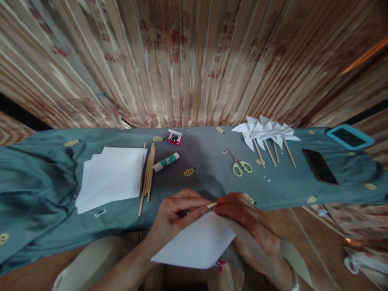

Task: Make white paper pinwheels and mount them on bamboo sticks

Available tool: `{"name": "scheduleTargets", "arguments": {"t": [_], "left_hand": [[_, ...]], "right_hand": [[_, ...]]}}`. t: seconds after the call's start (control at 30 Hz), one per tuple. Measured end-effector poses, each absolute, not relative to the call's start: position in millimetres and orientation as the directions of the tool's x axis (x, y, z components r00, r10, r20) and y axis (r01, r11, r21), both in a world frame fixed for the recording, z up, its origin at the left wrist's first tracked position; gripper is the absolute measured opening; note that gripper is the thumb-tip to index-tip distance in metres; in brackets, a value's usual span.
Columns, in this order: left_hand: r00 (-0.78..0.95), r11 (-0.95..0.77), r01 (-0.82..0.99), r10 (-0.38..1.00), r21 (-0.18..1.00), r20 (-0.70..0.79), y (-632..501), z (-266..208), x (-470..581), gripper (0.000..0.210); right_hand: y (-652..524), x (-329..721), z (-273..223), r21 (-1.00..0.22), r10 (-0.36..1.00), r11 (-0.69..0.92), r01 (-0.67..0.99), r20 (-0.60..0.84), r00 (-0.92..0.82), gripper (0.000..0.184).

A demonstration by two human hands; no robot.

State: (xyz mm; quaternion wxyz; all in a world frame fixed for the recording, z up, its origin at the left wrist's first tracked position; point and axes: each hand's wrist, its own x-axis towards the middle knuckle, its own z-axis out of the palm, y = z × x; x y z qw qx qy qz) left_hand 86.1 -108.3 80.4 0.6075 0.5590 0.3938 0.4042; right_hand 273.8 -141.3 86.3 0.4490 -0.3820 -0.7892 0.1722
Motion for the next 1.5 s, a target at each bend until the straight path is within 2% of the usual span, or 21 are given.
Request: {"name": "scheduleTargets", "arguments": {"t": [0.17,0.3,0.77,1.0,1.5], "left_hand": [[0.383,0.058,0.002,0.922,0.998,-0.054,-112.1,81.7,83.3,0.015],[0.381,0.088,0.004,0.921,0.996,-0.083,-112.1,81.4,81.8,0.014],[0.371,0.097,-0.010,0.925,0.995,-0.086,-110.6,78.6,83.1,0.013],[0.390,0.044,0.007,0.920,0.999,-0.043,-110.6,78.6,82.0,0.014],[0.370,0.051,0.032,0.927,0.998,-0.059,-110.1,76.8,82.4,0.014]], "right_hand": [[-144.9,276.8,78.4,-0.591,0.728,0.683,0.428,0.595,-0.341,0.032],[-147.0,278.9,77.6,-0.602,0.738,0.674,0.428,0.573,-0.357,0.034],[-145.4,276.2,80.1,-0.607,0.740,0.672,0.424,0.563,-0.368,0.030],[-143.4,275.1,81.5,-0.554,0.702,0.711,0.434,0.600,-0.383,0.025],[-143.2,273.7,80.0,-0.590,0.723,0.690,0.419,0.582,-0.372,0.023]]}}
